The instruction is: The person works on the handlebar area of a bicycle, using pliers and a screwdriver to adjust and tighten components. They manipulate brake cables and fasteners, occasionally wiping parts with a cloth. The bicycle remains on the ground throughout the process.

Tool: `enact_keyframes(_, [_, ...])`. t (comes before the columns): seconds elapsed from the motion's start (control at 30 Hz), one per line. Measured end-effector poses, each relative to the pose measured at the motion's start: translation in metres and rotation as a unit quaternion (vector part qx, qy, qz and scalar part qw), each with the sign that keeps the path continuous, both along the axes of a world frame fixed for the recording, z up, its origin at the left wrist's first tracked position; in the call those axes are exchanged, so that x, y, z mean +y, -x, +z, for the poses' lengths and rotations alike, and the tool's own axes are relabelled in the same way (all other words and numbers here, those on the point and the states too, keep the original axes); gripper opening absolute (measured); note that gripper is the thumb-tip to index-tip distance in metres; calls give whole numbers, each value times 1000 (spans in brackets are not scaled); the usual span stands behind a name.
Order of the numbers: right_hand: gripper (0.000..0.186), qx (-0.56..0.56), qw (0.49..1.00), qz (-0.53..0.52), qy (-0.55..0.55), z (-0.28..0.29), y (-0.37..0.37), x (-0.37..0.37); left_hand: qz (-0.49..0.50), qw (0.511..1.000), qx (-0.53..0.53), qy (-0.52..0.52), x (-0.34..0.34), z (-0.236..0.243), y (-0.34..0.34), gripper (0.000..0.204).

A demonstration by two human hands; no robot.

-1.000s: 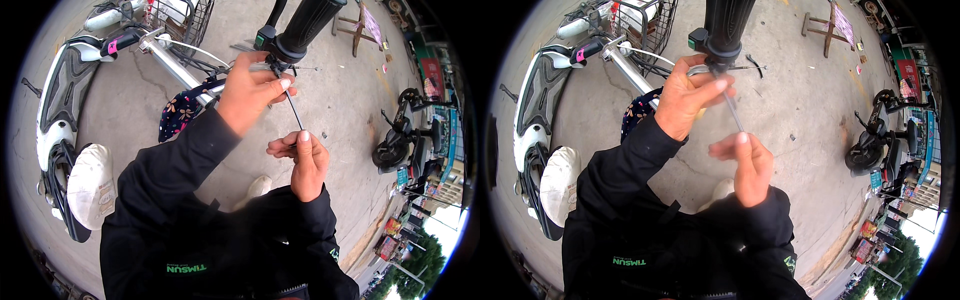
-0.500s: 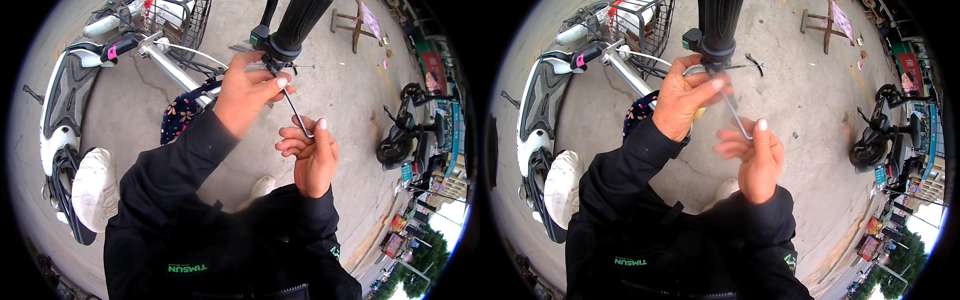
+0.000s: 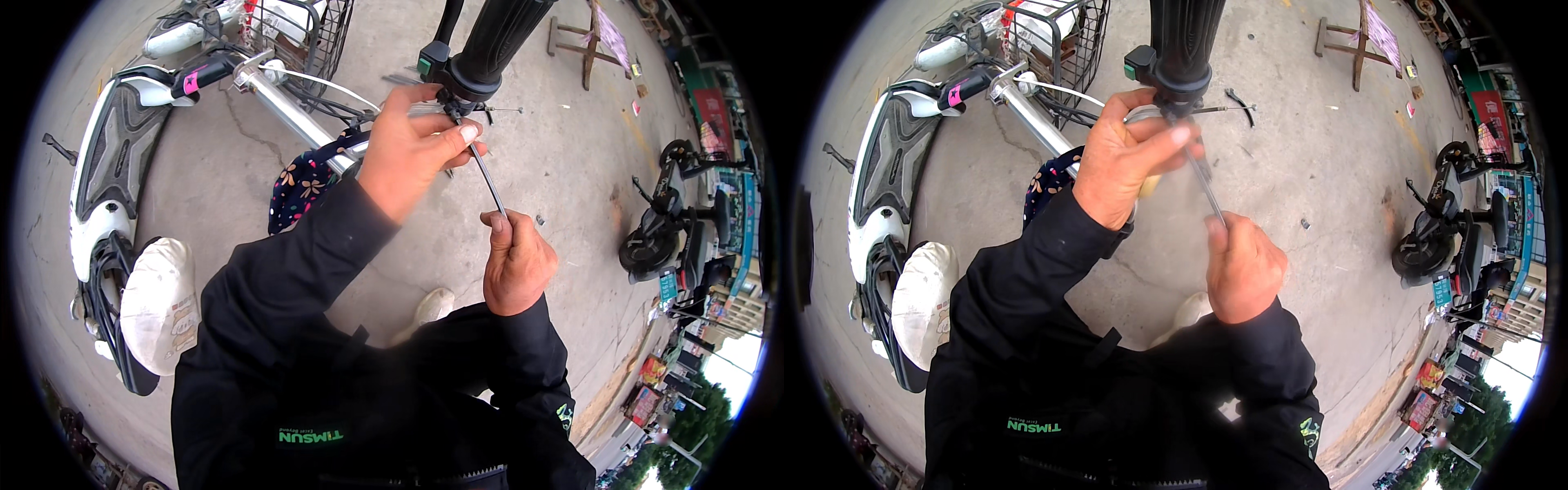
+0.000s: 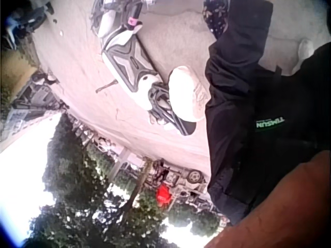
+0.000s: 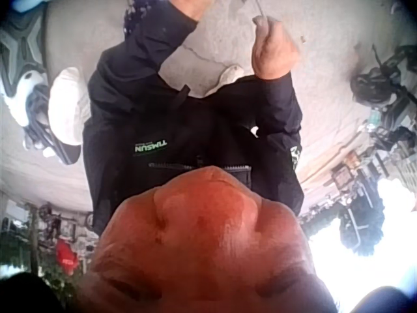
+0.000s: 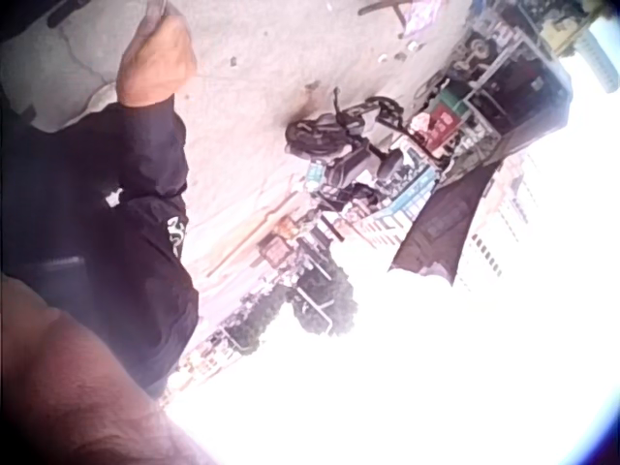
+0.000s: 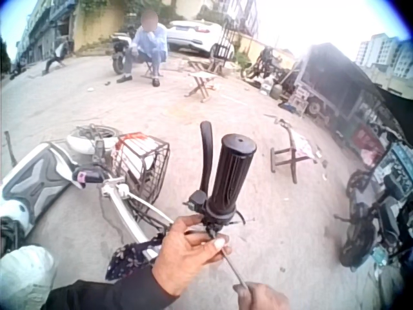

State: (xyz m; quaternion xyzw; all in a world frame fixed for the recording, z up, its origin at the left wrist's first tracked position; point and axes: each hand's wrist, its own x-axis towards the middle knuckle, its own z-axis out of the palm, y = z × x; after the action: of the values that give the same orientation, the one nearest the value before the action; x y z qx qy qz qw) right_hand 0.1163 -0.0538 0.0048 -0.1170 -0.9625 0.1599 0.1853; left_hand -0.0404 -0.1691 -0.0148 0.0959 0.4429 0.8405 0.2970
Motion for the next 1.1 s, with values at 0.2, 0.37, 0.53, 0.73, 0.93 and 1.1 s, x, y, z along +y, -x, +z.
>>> enact_keyframes(0.2, [35, 33, 892, -44, 450, 22, 3, -36, 7, 1000, -1, -5, 2, -7, 0, 63])
enact_keyframes(0.37, [37, 26, 924, 112, -366, 20, 8, -9, 13, 1000, 4, 8, -1, 0, 0, 60])
enact_keyframes(0.53, [34, 97, 892, 129, -422, 11, 11, 0, 2, 1000, 1, 9, 2, -1, 0, 62])
enact_keyframes(0.73, [39, 28, 956, -52, 287, 30, 8, -8, 10, 1000, 13, -1, 2, -5, 1, 64])
enact_keyframes(0.93, [46, 29, 973, 34, -225, 28, 10, 2, 14, 999, 18, 25, -1, -1, -1, 64])
enact_keyframes(1.1, [27, 86, 933, 87, -339, 4, 10, 0, 16, 1000, 9, 15, 2, -1, -1, 64])
